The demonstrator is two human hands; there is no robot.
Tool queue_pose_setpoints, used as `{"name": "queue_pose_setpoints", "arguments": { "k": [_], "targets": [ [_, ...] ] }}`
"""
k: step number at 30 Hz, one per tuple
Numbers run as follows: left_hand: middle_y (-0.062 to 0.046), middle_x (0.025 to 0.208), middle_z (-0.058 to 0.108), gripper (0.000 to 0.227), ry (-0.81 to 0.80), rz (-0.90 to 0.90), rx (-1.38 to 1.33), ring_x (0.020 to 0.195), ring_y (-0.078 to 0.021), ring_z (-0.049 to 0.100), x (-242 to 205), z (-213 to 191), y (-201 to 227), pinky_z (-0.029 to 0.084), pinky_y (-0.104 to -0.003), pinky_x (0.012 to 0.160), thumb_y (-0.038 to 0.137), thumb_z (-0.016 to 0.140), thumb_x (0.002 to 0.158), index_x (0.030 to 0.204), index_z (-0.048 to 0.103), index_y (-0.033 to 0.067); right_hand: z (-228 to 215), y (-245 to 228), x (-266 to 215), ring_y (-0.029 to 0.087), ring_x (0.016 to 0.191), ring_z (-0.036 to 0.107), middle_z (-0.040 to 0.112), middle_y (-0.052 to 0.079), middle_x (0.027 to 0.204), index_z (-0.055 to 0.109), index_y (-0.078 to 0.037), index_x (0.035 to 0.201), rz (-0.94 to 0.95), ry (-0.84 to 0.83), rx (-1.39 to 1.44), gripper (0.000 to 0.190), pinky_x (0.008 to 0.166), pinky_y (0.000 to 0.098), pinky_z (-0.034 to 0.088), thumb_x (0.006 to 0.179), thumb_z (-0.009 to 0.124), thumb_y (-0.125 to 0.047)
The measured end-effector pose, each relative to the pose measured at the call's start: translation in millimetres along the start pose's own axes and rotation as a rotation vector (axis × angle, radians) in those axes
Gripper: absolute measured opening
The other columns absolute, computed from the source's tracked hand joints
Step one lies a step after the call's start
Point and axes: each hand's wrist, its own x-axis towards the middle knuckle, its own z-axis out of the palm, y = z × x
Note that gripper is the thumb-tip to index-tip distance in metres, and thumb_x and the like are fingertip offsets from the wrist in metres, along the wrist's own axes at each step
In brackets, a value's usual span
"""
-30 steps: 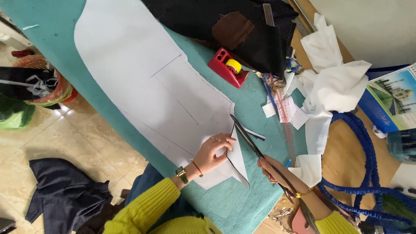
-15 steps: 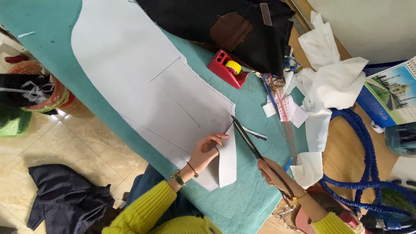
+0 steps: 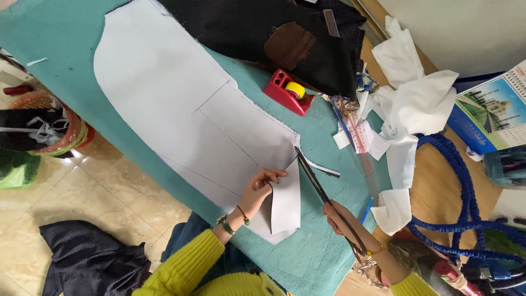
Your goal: The person removes a newspaper and a piece of black fabric from a table to reveal a white paper pattern. They then use a pair of scissors to cut along the marked lines of the pattern, carefully following the curves and straight edges.
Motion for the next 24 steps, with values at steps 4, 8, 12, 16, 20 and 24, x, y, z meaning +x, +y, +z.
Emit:
{"name": "queue_pose_setpoints", "arguments": {
  "k": [4, 8, 12, 16, 20, 24],
  "targets": [
    [-0.011, 0.122, 0.074, 0.019, -0.044, -0.005, 0.014, 0.124, -0.0240, 0.063, 2, -3, 0, 0.044, -0.039, 0.106, 0.003, 0.050, 0.085, 0.092, 0.063, 0.0149, 19, -19, -10, 0.007, 0.040, 0.025, 0.037, -0.002, 0.054, 0.054, -0.009, 0.086, -0.096, 0.045, -0.249, 0.038, 0.036, 0.0253, 0.020, 0.106, 0.051, -0.040],
    [-0.011, 0.121, 0.075, 0.022, 0.022, -0.063, -0.024, 0.120, -0.0229, 0.064, 2, -3, 2, 0.047, -0.036, 0.098, 0.000, 0.048, 0.082, 0.089, 0.063, 0.0146, 19, -18, -12, 0.005, 0.045, 0.024, 0.033, -0.005, 0.059, 0.049, -0.013, 0.084, -0.054, 0.099, -0.263, 0.035, 0.038, 0.0245, 0.018, 0.106, 0.054, -0.040],
    [-0.010, 0.119, 0.076, 0.022, 0.046, -0.087, -0.045, 0.118, -0.0222, 0.065, 4, -3, 13, 0.049, -0.036, 0.093, 0.000, 0.046, 0.081, 0.087, 0.062, 0.0142, 10, -7, -5, 0.005, 0.042, 0.027, 0.035, -0.006, 0.058, 0.049, -0.013, 0.083, -0.083, 0.125, -0.357, 0.041, 0.035, 0.0250, 0.022, 0.102, 0.053, -0.049],
    [-0.010, 0.118, 0.076, 0.024, 0.071, -0.104, -0.149, 0.114, -0.0231, 0.066, 6, -6, 10, 0.051, -0.038, 0.087, -0.001, 0.044, 0.079, 0.086, 0.062, 0.0134, 11, 1, -2, 0.005, 0.040, 0.022, 0.031, -0.008, 0.056, 0.047, -0.013, 0.081, -0.021, 0.115, -0.158, 0.039, 0.034, 0.0242, 0.018, 0.101, 0.059, -0.045],
    [-0.012, 0.117, 0.076, 0.023, 0.123, -0.127, -0.259, 0.105, -0.0256, 0.068, 6, -9, 12, 0.056, -0.039, 0.078, -0.001, 0.044, 0.080, 0.087, 0.063, 0.0111, 32, -14, -12, 0.005, 0.042, 0.025, 0.033, -0.005, 0.058, 0.051, -0.010, 0.084, -0.065, 0.065, -0.116, 0.039, 0.035, 0.0239, 0.020, 0.105, 0.052, -0.043],
    [-0.011, 0.117, 0.076, 0.024, 0.127, -0.149, -0.298, 0.099, -0.0242, 0.068, 9, -14, 15, 0.054, -0.038, 0.074, -0.001, 0.045, 0.082, 0.087, 0.064, 0.0122, 33, 2, -2, 0.005, 0.036, 0.023, 0.034, -0.006, 0.053, 0.049, -0.012, 0.079, 0.084, 0.082, 0.139, 0.038, 0.030, 0.0242, 0.018, 0.104, 0.058, -0.040]
  ]
}}
